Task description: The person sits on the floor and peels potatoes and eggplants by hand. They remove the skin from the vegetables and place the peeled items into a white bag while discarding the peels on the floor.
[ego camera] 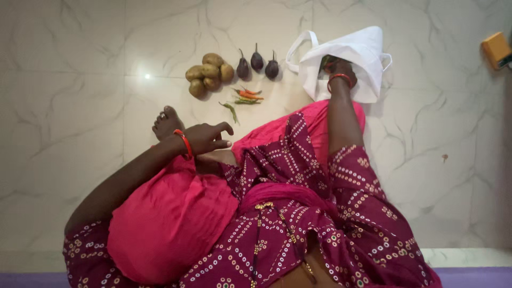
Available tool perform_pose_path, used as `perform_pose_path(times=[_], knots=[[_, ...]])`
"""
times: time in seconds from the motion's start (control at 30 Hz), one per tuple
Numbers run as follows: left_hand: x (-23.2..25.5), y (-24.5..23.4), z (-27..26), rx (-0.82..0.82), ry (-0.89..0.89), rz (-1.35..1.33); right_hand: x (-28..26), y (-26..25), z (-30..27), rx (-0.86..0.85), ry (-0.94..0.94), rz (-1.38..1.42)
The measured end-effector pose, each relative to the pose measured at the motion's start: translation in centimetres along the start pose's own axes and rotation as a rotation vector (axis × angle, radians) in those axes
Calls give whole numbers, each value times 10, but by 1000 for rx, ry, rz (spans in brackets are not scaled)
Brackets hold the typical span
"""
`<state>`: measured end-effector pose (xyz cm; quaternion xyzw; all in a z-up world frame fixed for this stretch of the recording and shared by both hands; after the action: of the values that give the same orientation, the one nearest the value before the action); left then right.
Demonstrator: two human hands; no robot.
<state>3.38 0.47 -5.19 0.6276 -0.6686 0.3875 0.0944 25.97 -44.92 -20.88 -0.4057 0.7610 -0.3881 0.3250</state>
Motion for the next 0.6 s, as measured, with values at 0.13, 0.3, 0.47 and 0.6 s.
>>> perform_pose_path(times=[0.13, 0.3, 0.47, 0.6], knots=[[-5, 0, 5, 4, -26, 6, -12, -10, -29, 216, -280, 509], [-1, -4, 10, 10, 2, 2, -27, 29, -69, -440, -651, 1610], [3, -10, 19, 57, 50, 26, -65, 69, -127, -1108, -593, 1985], [13, -22, 17, 168, 90, -1, -83, 54, -166, -859, -714, 1896]])
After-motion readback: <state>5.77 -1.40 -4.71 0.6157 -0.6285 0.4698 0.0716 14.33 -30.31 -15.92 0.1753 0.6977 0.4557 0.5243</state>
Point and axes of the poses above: each hand's wrist, its own z-axis towards the middle knuckle, its own y-axis out of the palm, x = y × z, the point moved 7 cm from there along z, towards the middle knuckle, and after that the axes turned 13 degrees about -x, right-handed, at the moved point
